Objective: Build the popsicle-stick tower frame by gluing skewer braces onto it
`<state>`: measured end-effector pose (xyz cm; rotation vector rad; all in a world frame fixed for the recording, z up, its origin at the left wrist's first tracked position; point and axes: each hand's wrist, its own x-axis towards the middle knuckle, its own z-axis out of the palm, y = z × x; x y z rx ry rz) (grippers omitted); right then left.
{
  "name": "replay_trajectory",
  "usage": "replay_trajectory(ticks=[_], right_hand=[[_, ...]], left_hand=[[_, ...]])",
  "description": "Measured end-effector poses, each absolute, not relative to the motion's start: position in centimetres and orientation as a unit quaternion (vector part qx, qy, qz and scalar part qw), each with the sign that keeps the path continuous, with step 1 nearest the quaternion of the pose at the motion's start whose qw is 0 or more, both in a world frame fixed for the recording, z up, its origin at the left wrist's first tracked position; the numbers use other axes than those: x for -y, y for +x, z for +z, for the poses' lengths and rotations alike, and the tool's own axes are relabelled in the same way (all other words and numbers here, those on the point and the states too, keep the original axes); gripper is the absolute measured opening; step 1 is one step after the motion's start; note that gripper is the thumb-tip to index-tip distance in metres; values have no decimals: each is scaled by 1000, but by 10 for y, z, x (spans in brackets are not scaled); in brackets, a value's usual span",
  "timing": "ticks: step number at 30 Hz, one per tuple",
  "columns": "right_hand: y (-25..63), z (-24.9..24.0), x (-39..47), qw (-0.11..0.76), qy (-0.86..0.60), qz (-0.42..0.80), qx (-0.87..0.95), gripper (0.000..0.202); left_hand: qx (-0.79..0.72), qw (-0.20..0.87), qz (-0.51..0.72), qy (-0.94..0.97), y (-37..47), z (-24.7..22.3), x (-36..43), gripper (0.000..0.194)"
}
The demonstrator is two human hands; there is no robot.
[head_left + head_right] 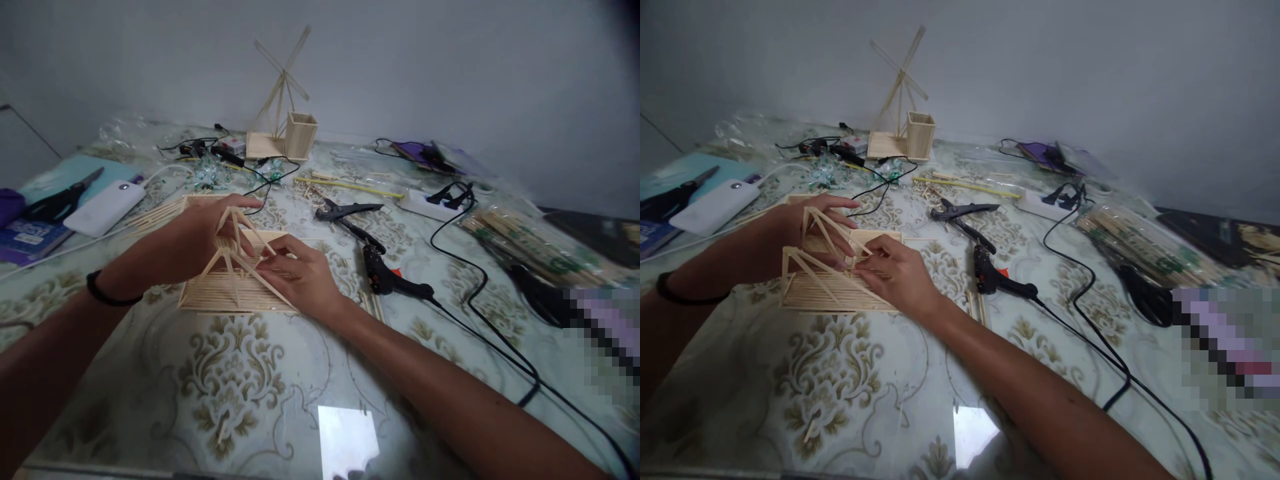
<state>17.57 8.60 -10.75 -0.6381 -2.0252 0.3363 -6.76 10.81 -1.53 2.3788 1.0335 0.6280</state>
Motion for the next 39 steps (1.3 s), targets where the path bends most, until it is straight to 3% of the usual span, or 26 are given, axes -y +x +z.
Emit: replay_trajectory(ticks=[2, 6, 13, 22, 28, 39], right_hand=[[175, -106, -86, 472, -262, 146, 829, 23], [173, -104, -82, 475, -285, 209, 806, 35], [164, -96, -75, 460, -395, 371, 704, 54], [161, -92, -83, 426, -382, 443, 690, 37], [161, -88, -84, 424, -382, 415, 708, 36], [165, -92, -83, 426, -398, 427, 692, 40]], left_hand=[[-379, 272, 224, 856, -67, -16, -107, 83], [-389, 309, 222, 839, -66, -14, -106, 77], [-414, 282, 206, 841, -63, -11, -103, 72], [-427, 240, 207, 847, -63, -2, -104, 60], [-441, 223, 239, 836, -75, 4, -107, 41], [-451, 181, 319, 814, -70, 25, -95, 25]])
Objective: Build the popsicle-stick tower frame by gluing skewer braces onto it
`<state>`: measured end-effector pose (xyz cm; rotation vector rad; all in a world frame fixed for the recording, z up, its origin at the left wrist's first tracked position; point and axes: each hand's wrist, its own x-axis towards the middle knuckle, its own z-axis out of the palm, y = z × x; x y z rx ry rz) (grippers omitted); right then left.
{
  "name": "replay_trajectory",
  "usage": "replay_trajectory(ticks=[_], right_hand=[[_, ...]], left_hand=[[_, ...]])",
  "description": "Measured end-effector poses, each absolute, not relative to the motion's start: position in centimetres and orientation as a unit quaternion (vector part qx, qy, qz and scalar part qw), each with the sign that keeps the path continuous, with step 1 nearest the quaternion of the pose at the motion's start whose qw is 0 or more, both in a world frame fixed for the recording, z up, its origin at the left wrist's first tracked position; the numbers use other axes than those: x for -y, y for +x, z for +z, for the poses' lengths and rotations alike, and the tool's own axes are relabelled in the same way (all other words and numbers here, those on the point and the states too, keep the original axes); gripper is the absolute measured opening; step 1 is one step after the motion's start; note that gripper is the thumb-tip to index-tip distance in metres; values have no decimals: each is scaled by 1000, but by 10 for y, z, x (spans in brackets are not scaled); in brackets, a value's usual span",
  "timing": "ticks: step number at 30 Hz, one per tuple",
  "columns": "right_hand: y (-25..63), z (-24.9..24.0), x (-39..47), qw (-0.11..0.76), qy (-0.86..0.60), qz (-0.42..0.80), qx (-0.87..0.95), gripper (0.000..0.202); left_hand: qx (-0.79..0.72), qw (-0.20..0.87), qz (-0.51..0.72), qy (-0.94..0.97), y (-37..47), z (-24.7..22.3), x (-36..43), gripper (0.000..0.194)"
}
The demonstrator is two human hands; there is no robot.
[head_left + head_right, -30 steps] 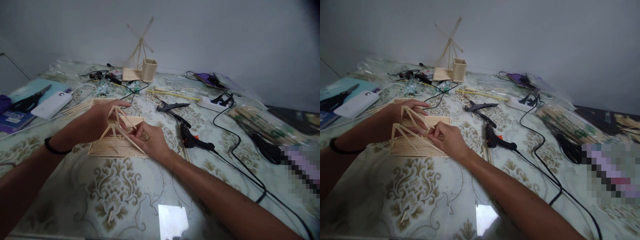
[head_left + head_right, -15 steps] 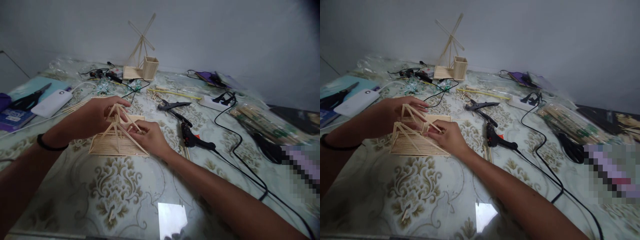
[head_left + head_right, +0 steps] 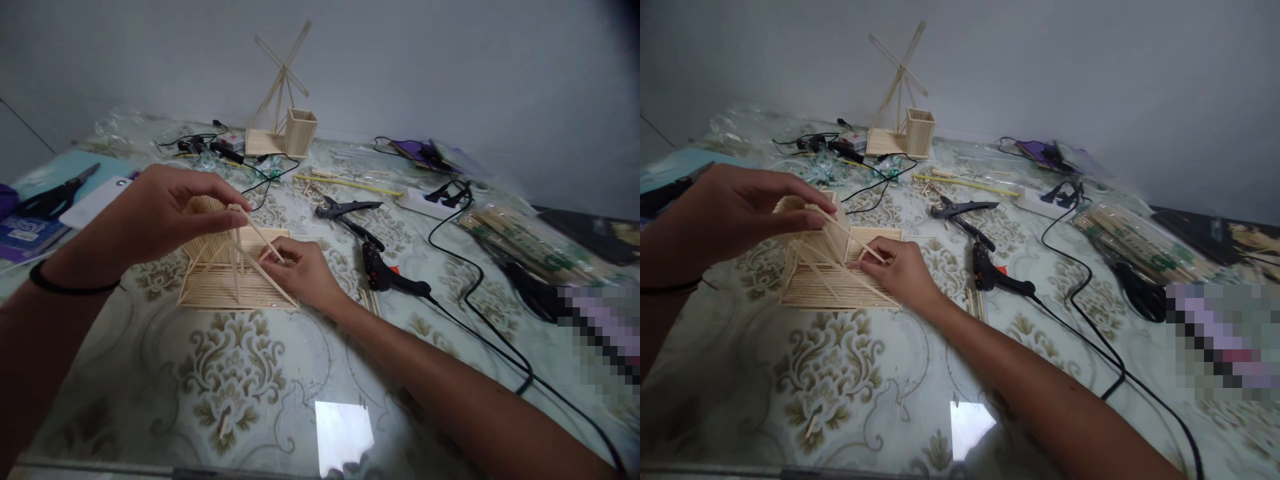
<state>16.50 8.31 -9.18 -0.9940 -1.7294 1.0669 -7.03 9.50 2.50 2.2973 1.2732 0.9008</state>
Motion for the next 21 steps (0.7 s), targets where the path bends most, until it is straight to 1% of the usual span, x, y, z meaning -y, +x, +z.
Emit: replay_trajectory(ticks=[9, 15, 21], right_hand=[[167, -92, -83, 430, -390, 434, 689, 41], [168, -94, -83, 428, -393, 436, 688, 41], [169, -94, -82, 423, -396, 432, 691, 42]], left_hand=[[-465, 187, 348, 792, -68, 25, -90, 25], [-480, 176, 347, 786, -68, 24, -90, 33], [-476, 179, 360, 782, -68, 24, -89, 32]])
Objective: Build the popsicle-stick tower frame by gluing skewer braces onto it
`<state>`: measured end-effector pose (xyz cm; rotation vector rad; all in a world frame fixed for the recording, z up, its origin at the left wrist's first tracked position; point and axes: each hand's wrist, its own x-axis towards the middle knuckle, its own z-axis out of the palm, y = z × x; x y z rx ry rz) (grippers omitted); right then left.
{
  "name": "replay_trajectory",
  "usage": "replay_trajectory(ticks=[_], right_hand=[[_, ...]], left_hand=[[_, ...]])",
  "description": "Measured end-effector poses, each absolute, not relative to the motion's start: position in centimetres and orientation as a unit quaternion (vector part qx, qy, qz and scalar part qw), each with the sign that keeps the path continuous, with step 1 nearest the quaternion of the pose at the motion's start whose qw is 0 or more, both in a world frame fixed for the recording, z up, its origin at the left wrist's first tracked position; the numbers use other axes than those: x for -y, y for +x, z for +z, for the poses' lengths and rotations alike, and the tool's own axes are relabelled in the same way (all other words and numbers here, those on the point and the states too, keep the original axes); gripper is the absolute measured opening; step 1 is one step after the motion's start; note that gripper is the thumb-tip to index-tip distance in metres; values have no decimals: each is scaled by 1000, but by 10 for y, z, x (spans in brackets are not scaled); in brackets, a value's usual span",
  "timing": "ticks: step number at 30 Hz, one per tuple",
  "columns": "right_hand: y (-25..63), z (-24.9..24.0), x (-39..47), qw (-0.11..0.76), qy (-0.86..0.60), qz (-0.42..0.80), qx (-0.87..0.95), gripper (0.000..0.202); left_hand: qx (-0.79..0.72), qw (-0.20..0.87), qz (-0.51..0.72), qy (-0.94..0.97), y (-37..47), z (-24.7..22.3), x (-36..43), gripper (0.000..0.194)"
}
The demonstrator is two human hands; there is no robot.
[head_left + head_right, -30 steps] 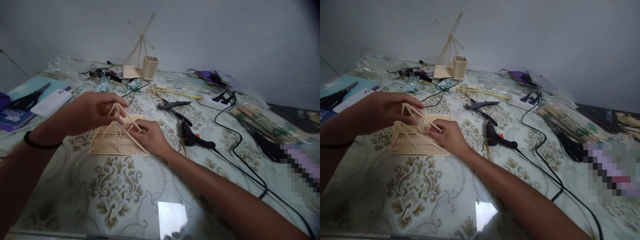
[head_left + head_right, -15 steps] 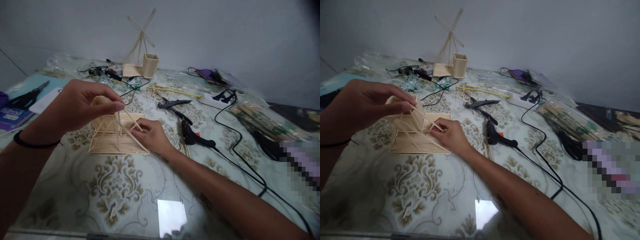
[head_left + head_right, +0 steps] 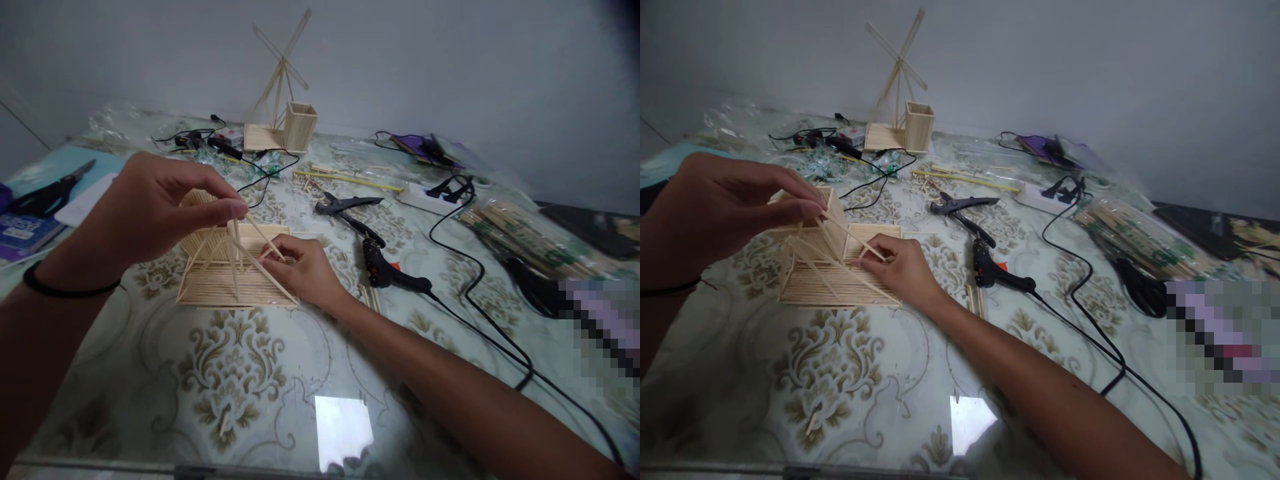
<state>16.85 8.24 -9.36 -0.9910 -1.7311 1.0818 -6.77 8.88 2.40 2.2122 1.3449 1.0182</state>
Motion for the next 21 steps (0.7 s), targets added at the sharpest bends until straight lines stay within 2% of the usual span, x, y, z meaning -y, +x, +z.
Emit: replay_trajectory(ticks=[21], right_hand=[[168, -95, -83, 429, -396, 443, 680, 48]], left_hand=[[-450, 183, 372, 791, -66, 23, -89, 28]])
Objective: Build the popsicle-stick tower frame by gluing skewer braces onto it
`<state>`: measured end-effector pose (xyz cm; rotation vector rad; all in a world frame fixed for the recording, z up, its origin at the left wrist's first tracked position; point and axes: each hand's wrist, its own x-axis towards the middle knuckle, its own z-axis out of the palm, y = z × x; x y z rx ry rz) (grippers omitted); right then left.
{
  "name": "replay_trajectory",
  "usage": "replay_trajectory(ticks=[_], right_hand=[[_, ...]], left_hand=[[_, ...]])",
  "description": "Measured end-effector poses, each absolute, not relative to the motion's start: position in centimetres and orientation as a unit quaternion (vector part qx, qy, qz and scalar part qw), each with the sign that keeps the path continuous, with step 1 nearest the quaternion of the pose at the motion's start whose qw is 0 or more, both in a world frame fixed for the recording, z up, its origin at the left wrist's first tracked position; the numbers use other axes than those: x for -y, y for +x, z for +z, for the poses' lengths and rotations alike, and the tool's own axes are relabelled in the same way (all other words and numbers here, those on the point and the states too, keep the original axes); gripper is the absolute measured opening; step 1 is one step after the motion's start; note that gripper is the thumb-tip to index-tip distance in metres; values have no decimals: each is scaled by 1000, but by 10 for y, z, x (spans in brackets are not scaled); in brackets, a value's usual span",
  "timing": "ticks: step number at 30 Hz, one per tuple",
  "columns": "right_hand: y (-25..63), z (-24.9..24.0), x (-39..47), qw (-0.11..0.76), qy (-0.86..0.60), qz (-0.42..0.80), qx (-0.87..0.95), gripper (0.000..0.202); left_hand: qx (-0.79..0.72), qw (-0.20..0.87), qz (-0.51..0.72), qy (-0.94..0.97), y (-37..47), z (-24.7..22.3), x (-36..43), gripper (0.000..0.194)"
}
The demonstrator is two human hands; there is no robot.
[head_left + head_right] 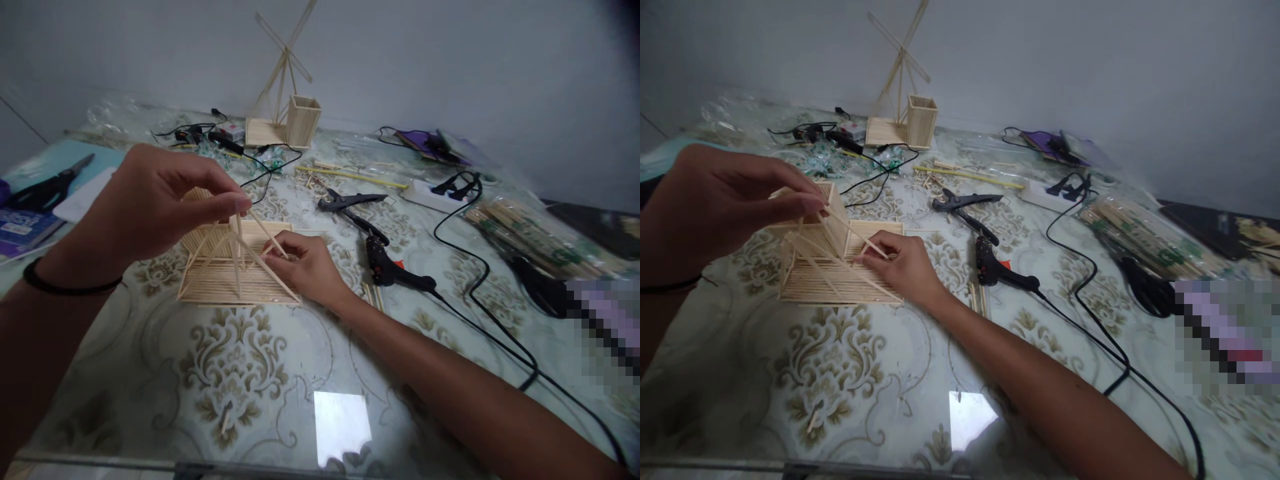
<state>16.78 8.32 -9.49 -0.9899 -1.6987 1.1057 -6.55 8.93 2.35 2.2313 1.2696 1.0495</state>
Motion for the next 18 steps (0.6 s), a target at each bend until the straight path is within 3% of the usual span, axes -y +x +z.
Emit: replay_trajectory(ticks=[18], right_hand=[[166, -96, -83, 427, -394, 459, 672, 52]], left_hand=[[-470, 186, 364, 782, -65, 21, -91, 32]])
